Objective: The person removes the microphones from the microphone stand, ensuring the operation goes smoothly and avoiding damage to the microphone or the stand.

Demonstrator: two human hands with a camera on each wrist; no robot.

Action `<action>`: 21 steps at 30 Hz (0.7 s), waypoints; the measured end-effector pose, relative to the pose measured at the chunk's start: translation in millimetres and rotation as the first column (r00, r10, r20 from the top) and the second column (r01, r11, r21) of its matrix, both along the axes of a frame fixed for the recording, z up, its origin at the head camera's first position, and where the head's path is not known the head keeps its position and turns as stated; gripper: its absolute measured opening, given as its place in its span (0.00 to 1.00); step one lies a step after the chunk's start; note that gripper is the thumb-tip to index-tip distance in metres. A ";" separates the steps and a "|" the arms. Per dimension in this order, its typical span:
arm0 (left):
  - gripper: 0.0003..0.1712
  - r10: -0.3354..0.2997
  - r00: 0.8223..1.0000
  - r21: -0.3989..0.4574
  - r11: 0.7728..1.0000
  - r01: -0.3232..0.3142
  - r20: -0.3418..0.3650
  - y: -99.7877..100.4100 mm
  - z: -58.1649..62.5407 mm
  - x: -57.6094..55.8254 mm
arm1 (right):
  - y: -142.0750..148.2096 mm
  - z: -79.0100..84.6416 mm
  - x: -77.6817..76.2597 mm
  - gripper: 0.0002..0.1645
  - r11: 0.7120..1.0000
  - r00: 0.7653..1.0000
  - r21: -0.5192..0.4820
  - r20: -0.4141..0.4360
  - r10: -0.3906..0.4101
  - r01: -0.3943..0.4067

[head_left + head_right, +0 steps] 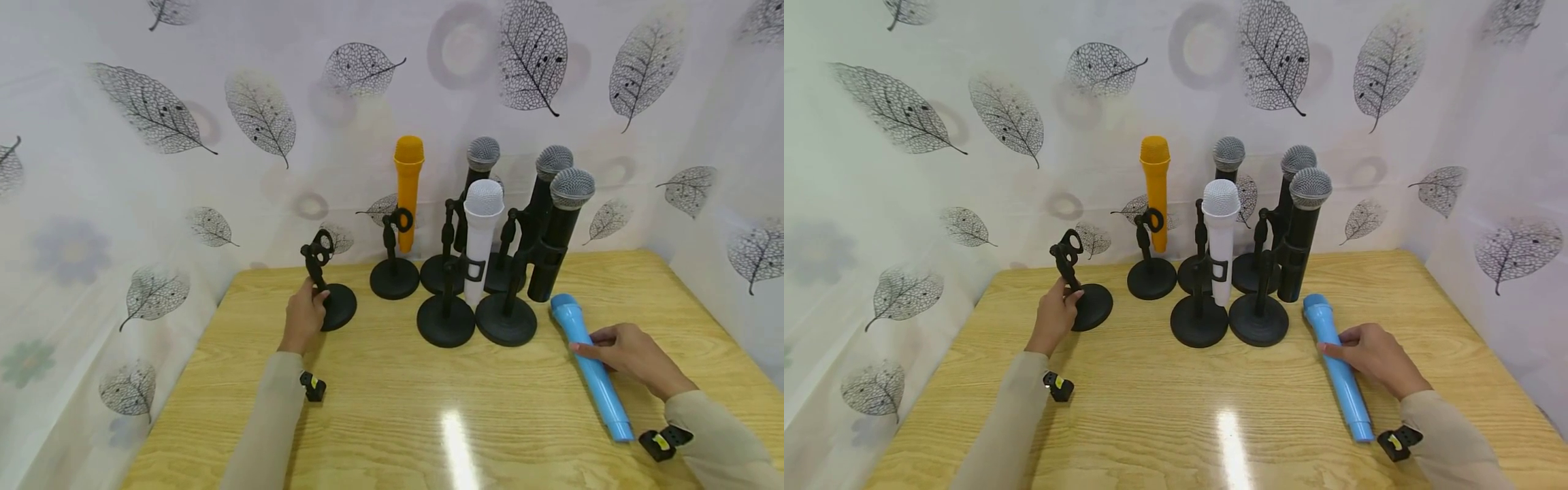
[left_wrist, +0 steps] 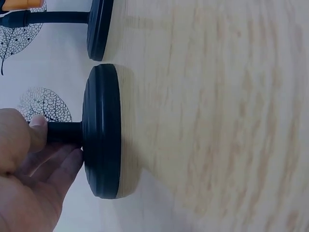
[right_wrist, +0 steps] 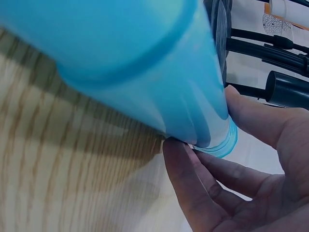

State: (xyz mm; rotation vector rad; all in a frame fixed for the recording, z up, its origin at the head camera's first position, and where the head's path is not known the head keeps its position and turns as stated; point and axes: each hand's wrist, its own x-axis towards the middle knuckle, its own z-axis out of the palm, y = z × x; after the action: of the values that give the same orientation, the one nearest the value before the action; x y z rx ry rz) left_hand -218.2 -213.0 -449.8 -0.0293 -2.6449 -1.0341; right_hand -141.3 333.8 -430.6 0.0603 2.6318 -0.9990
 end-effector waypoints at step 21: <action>0.12 0.140 0.990 -0.022 0.990 -0.139 0.035 0.6 2.7 21.9 | 9.0 8.4 4.4 0.51 0.998 1.000 0.068 -0.017 0.001 0.001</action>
State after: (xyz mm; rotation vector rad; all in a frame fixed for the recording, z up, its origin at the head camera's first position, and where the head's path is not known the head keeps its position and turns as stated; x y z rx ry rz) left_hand -196.4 -212.4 -447.1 0.1691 -2.6459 -0.9714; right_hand -136.9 342.8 -422.2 0.0681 2.6809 -0.9134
